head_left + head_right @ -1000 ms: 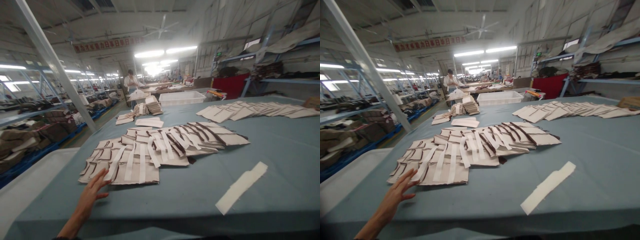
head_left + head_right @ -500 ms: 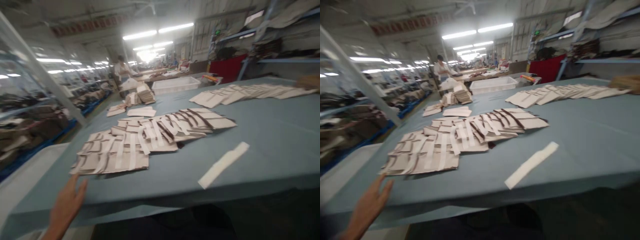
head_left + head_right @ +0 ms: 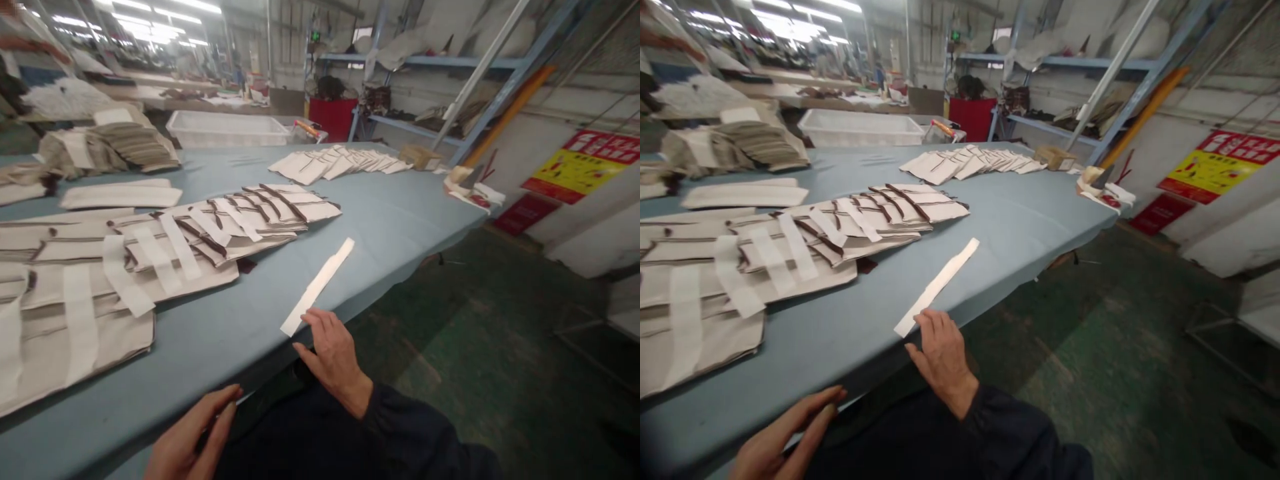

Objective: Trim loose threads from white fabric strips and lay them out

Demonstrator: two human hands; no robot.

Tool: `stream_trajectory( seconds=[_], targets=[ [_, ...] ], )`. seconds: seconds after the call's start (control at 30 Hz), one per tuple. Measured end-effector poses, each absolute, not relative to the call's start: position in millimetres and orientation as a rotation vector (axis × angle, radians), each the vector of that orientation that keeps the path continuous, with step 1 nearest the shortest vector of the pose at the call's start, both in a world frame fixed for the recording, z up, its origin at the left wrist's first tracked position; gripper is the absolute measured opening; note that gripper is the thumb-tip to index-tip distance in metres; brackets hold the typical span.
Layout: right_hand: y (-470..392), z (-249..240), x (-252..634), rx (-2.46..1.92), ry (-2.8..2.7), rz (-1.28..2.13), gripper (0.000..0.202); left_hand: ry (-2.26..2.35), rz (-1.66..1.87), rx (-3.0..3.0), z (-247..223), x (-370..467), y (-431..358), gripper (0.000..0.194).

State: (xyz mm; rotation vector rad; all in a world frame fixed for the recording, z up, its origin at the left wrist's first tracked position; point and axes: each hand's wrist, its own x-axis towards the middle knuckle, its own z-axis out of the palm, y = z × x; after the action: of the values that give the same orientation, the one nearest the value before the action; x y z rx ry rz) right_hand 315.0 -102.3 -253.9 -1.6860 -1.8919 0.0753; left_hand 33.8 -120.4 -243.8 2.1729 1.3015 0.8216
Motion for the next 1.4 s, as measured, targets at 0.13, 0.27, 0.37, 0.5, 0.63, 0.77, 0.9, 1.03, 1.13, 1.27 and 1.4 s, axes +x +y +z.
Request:
stream_trajectory(
  seconds=[0.13, 0.27, 0.37, 0.5, 0.63, 0.77, 0.9, 1.03, 1.13, 1.27, 1.4],
  targets=[
    [-74.7, -255.5, 323.8, -1.645, -2.116, -0.023, 0.056, 1.175, 0.842, 2.170, -233.5, 62.1, -117.7, 0.025],
    [-59.6, -248.9, 338.5, -1.537, -2.240, 0.035, 0.047, 1.135, 0.858, 2.127, -234.9, 63.6, -122.5, 0.024],
    [-56.2, -244.4, 344.2, -1.482, -2.255, 0.073, 0.040, 1.155, 0.834, 2.103, -241.8, 59.2, -125.3, 0.023],
    [-57.9, -242.3, 340.1, -1.496, -2.200, 0.066, 0.032, 1.166, 0.774, 2.078, -250.6, 57.2, -129.0, 0.024],
    [-60.0, -242.6, 331.8, -1.512, -2.138, 0.065, 0.013, 1.155, 0.732, 2.034, -254.8, 59.2, -132.9, 0.026],
    [-60.7, -244.2, 322.7, -1.637, -2.003, 0.047, 0.009, 1.165, 0.697, 1.958, -253.0, 62.9, -131.9, 0.027],
    [-62.3, -245.0, 310.8, -1.874, -1.674, 0.302, 0.024, 1.157, 0.716, 1.858, -245.1, 69.1, -124.3, 0.029],
    [-65.1, -240.9, 292.2, -1.862, -1.444, 0.665, 0.029, 1.223, 0.753, 1.741, -241.1, 73.4, -114.1, 0.032],
    [-65.0, -236.1, 273.0, -1.801, -1.422, 0.780, 0.025, 1.348, 0.794, 1.629, -240.5, 72.7, -106.9, 0.038],
    [-60.8, -230.5, 249.6, -1.744, -1.433, 0.927, 0.025, 1.519, 0.927, 1.661, -233.8, 67.2, -97.7, 0.040],
    [-57.4, -227.8, 240.0, -1.678, -1.472, 1.022, 0.030, 1.595, 1.068, 1.808, -227.8, 63.2, -84.9, 0.034]
  ],
)
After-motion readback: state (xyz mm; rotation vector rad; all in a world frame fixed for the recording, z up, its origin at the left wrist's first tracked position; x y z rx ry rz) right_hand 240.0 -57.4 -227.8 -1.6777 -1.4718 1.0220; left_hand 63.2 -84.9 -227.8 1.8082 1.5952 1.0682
